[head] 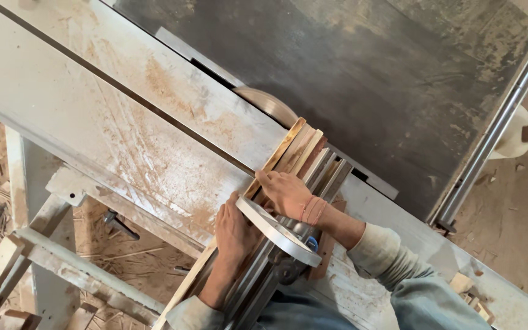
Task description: The person repeatedly picks up small wooden planks from a nearby pile and feeds them through a table saw to trim their ends. After each cut, the trimmed pieces are stacked on the saw table. The process is repeated continuously throughout the clip.
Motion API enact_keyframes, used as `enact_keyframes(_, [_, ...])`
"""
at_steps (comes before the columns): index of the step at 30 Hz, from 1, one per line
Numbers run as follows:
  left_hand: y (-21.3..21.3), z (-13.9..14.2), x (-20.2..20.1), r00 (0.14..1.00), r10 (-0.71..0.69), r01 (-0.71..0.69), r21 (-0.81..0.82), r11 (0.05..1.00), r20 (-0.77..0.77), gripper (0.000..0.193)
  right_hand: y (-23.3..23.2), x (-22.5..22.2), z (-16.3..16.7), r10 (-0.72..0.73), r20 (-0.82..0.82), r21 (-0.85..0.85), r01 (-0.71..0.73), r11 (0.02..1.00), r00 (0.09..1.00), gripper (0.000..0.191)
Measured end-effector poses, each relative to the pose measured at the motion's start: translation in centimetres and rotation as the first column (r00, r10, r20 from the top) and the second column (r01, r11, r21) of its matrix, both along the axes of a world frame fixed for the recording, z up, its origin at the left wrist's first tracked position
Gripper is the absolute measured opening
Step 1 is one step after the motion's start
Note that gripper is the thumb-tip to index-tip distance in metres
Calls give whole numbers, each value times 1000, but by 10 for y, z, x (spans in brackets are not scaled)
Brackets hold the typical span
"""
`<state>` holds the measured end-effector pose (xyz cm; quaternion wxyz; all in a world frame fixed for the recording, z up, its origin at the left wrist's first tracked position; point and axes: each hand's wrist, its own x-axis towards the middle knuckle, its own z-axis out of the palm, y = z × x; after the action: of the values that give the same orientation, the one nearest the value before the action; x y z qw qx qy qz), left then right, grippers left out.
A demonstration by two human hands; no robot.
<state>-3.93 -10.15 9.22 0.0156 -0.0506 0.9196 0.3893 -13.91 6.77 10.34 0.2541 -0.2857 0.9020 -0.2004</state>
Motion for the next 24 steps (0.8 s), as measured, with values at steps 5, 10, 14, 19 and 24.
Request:
enact_keyframes(5, [-49,3,-23,999,-13,12,-10,1000,-42,93,-48,-24,5,11,-8,-23,-11,1000,1000,89])
enact_keyframes(10, [-84,14,-33,1000,-10,10,2,1000,23,96,-80,-32,7,31,-50,-62,-34,997,998,79])
enact_keyframes(14, [-104,21,-38,998,-31,31,-10,999,48,99,-97,-38,-4,52,-29,27,-52,998,998,52])
enact_keyframes(19, [-125,29,-39,999,-13,13,-2,1000,40,98,-116,-43,-6,76,-100,-42,-80,996,992,34])
enact_keyframes(24, [-144,45,-37,999,-17,18,-26,1000,45,99,-137,-42,12,64,-111,-136,-79,988,992,51])
